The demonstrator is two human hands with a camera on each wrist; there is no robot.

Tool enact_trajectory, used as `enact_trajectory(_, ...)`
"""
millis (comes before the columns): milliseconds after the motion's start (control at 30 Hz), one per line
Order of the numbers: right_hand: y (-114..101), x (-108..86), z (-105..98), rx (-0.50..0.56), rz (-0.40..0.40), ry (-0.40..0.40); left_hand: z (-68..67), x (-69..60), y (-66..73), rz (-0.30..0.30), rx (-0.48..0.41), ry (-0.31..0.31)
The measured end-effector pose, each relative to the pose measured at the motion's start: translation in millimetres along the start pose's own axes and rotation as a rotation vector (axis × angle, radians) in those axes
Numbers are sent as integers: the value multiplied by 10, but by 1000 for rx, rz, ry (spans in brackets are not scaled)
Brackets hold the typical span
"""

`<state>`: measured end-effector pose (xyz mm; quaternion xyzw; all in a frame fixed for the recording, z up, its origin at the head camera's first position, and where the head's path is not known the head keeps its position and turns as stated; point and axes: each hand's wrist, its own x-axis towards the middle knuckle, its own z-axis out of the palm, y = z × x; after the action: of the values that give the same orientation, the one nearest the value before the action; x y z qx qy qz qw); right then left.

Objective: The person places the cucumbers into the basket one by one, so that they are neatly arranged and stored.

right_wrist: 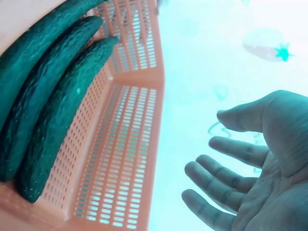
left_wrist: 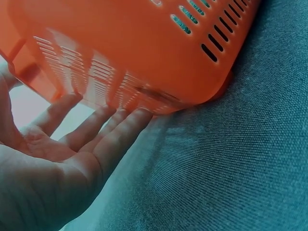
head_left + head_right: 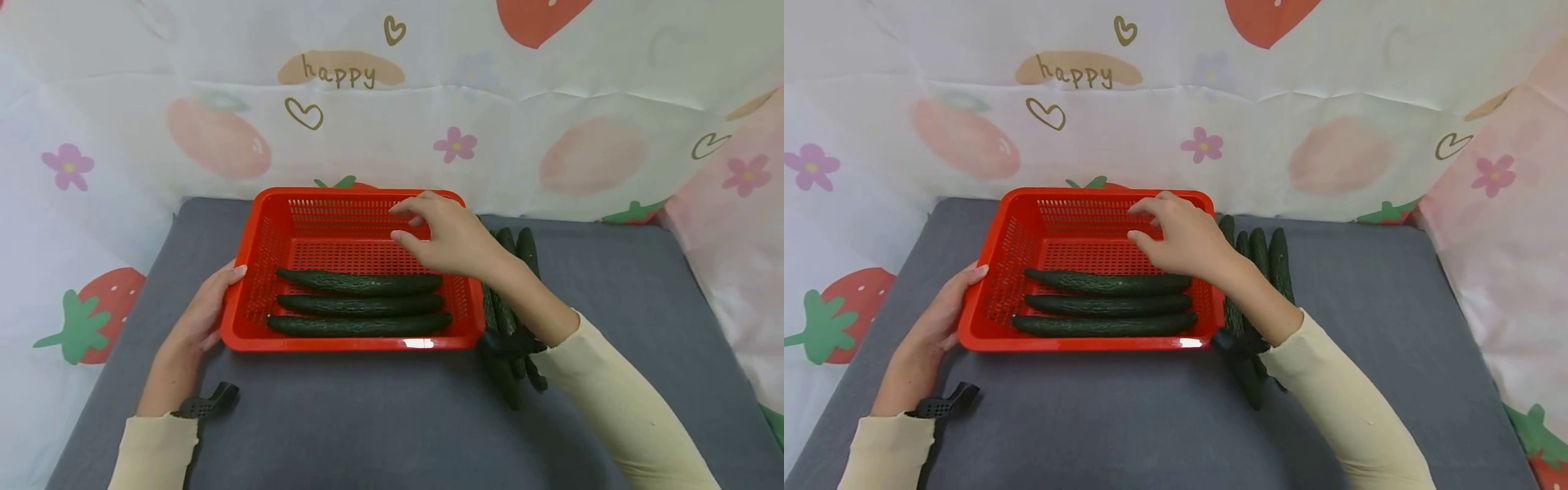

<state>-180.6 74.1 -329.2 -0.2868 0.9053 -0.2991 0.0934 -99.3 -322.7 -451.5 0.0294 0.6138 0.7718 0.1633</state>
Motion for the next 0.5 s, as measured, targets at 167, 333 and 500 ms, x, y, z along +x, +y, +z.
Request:
enact_trajectory(167,67,-68,4,-16,7,-12,-2,-3,-1,12,12,-11)
enact_trajectory(333,91,-153,7,-35,12,-18,-6,-1,0,11,30,0)
enact_trajectory(500,129,-249,19,-41,10,-12,-19,-3,-14,18,26,-14)
